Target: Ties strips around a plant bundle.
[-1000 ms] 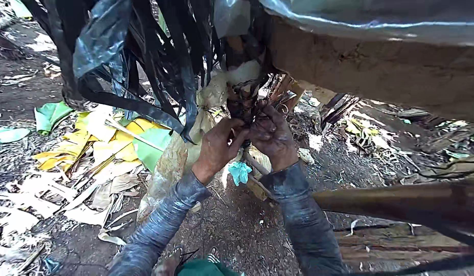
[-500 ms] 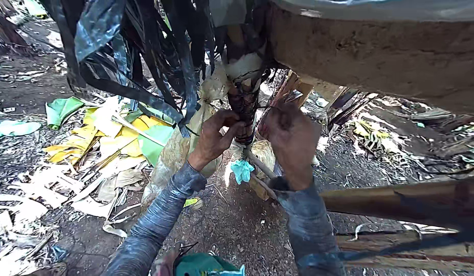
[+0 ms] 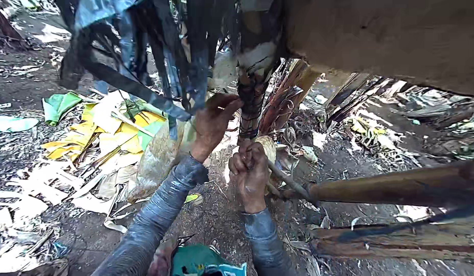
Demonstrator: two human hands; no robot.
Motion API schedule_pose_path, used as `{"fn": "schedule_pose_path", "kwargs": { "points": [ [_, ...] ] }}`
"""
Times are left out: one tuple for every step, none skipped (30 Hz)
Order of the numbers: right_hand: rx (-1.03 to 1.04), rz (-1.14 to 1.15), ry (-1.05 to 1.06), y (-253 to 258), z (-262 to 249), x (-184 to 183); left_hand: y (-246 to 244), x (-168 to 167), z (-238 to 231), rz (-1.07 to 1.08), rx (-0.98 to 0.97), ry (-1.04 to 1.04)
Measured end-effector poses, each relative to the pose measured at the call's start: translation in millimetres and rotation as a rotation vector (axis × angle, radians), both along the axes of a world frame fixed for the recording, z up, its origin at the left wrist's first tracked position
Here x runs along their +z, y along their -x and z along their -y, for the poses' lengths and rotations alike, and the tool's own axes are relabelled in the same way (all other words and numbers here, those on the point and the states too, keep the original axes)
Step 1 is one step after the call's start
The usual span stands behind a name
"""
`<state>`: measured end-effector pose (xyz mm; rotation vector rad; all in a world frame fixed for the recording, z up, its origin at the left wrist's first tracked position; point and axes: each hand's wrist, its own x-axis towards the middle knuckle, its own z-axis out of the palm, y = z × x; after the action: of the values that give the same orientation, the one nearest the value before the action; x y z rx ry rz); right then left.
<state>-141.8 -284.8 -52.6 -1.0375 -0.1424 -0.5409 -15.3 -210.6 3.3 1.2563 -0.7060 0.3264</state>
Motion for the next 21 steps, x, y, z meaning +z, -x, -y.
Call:
{"fn": "schedule_pose_path", "kwargs": {
  "points": [
    [-0.006,-0.005,0.004,1,-2,-6,3,1,3,-0.006,0.034,0.009],
    [-0.012,0.002,-0.002,1,-5,-11,4,3,5,-0.011,0.036,0.022],
    [-0.02,0.011,-0.014,1,-6,-14,5,3,5,-0.033,0.023,0.045],
    [-0.02,0.016,-0.044,3,-6,-14,5,2,6,-0.072,0.004,0.065],
    [-0.017,0.008,-0.085,4,-6,-11,6,2,6,-0.119,-0.018,0.056],
    [-0.009,-0.007,-0.118,5,-5,-7,6,1,5,-0.162,-0.037,0.043],
    [0.002,-0.012,-0.128,7,-3,-5,5,1,6,-0.183,-0.045,0.043],
    [0.016,-0.004,-0.117,9,-1,-4,4,1,7,-0.178,-0.041,0.045],
    [0.028,0.001,-0.107,11,2,-4,2,1,8,-0.153,-0.037,0.053],
    [0.03,-0.001,-0.104,14,3,-3,1,1,10,-0.129,-0.044,0.072],
    [0.03,-0.005,-0.111,17,6,-3,0,-1,11,-0.115,-0.063,0.102],
    [0.028,-0.007,-0.126,20,9,-2,-1,-5,13,-0.114,-0.1,0.152],
    [0.019,-0.004,-0.144,22,12,-1,-2,-9,15,-0.13,-0.153,0.222],
    [0.015,0.002,-0.148,25,18,0,-1,-15,17,-0.154,-0.216,0.292],
    [0.01,0.005,-0.145,27,23,2,2,-19,18,-0.18,-0.273,0.351],
    [0.002,0.002,-0.141,28,28,3,7,-23,17,-0.186,-0.322,0.384],
    [-0.005,-0.006,-0.126,29,31,4,6,-23,19,-0.196,-0.34,0.463],
    [-0.008,-0.016,-0.108,29,33,5,6,-23,19,-0.201,-0.361,0.497],
    [-0.002,-0.026,-0.087,29,34,5,11,-25,17,-0.199,-0.381,0.485],
    [0.009,-0.034,-0.072,29,34,5,18,-29,13,-0.183,-0.393,0.422],
    [0.02,-0.04,-0.059,29,34,4,21,-29,11,-0.172,-0.369,0.38]
  ]
}}
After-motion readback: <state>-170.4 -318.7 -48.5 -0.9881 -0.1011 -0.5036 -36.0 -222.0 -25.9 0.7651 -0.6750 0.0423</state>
